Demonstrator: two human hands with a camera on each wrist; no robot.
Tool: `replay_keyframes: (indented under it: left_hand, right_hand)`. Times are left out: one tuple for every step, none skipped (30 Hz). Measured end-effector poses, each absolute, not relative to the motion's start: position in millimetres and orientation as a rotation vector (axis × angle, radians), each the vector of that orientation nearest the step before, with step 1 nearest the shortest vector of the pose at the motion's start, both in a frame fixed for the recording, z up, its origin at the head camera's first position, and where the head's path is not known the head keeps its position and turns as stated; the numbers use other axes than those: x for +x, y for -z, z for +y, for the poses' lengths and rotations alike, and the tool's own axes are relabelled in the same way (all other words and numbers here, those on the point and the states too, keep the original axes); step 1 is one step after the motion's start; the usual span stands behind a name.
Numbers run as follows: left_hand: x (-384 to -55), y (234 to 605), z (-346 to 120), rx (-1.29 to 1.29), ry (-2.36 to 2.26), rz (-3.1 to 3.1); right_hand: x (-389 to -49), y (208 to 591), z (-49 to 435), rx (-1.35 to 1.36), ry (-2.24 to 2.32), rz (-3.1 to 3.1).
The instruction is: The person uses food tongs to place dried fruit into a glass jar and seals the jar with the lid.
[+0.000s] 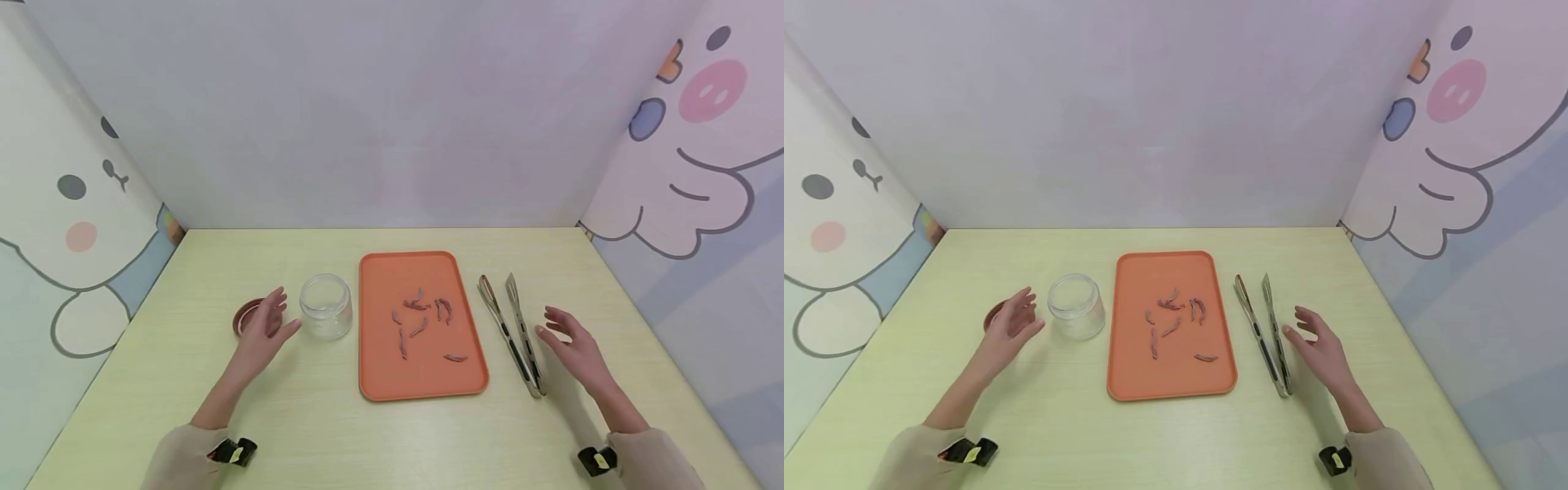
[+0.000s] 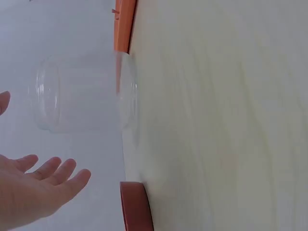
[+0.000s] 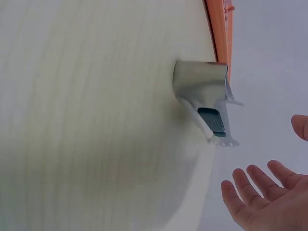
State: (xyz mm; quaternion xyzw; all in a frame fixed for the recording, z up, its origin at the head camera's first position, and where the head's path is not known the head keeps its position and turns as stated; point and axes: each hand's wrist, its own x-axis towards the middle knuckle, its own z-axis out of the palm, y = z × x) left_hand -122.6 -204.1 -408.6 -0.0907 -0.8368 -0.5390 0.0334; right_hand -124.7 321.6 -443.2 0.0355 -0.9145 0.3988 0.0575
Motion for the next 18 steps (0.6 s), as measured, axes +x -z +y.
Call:
replay_keyframes:
  left_hand:
    - [-123.4, 407.8, -201.7, -0.254, 1.762, -2.545]
    - [-124.4, 407.1, -199.2, -0.228, 1.842, -2.523]
    - [-125.3, 406.6, -196.8, -0.201, 1.9, -2.512]
    - [-126.4, 406.3, -194.6, -0.173, 1.948, -2.502]
    - [-127.5, 406.0, -192.5, -0.144, 1.989, -2.493]
    - [-128.9, 406.2, -190.8, -0.119, 2.016, -2.488]
    - [-130.3, 406.3, -189.0, -0.1, 2.035, -2.484]
    - [-131.8, 406.7, -187.5, -0.082, 2.046, -2.481]
    - [-133.4, 407.2, -186.3, -0.067, 2.059, -2.477]
    - [-135.0, 407.8, -185.2, -0.056, 2.068, -2.473]
    - [-136.7, 408.3, -184.1, -0.049, 2.076, -2.471]
    - [-138.1, 408.9, -183.2, -0.044, 2.078, -2.475]
    - [-139.7, 409.5, -182.1, -0.038, 2.081, -2.481]
    - [-141.2, 410.1, -181.1, -0.031, 2.075, -2.494]
    - [-142.7, 410.7, -180.1, -0.027, 2.069, -2.511]
    - [-144.1, 411.5, -179.2, -0.021, 2.061, -2.53]
    - [-145.5, 412.2, -178.3, -0.014, 2.056, -2.546]
    - [-146.9, 413.0, -177.6, -0.006, 2.046, -2.562]
  right_hand:
    - [-125.7, 445.6, 321.5, 0.079, -1.252, -2.78]
    - [-125.6, 445.4, 320.1, 0.063, -1.317, -2.783]
    - [-125.3, 444.5, 318.2, 0.052, -1.366, -2.792]
    - [-125.0, 443.8, 316.0, 0.024, -1.429, -2.79]
    - [-124.4, 442.5, 313.4, 0.007, -1.476, -2.793]
    - [-124.6, 443.2, 312.0, -0.027, -1.504, -2.799]
    - [-123.9, 441.7, 309.6, -0.063, -1.545, -2.808]
    - [-123.6, 441.8, 307.8, -0.094, -1.565, -2.817]
    - [-123.0, 441.1, 306.1, -0.101, -1.573, -2.835]
    - [-122.4, 440.1, 303.9, -0.123, -1.587, -2.844]
    - [-121.7, 438.6, 302.0, -0.128, -1.595, -2.858]
    - [-120.9, 436.7, 299.9, -0.14, -1.603, -2.868]
    - [-120.1, 434.5, 297.9, -0.14, -1.606, -2.881]
    - [-119.4, 432.3, 295.9, -0.128, -1.594, -2.896]
    - [-119.2, 430.2, 294.2, -0.121, -1.589, -2.913]
    - [-119.7, 429.2, 292.6, -0.134, -1.585, -2.919]
    - [-120.1, 428.6, 291.4, -0.136, -1.571, -2.93]
    - [-120.5, 428.1, 290.1, -0.133, -1.55, -2.943]
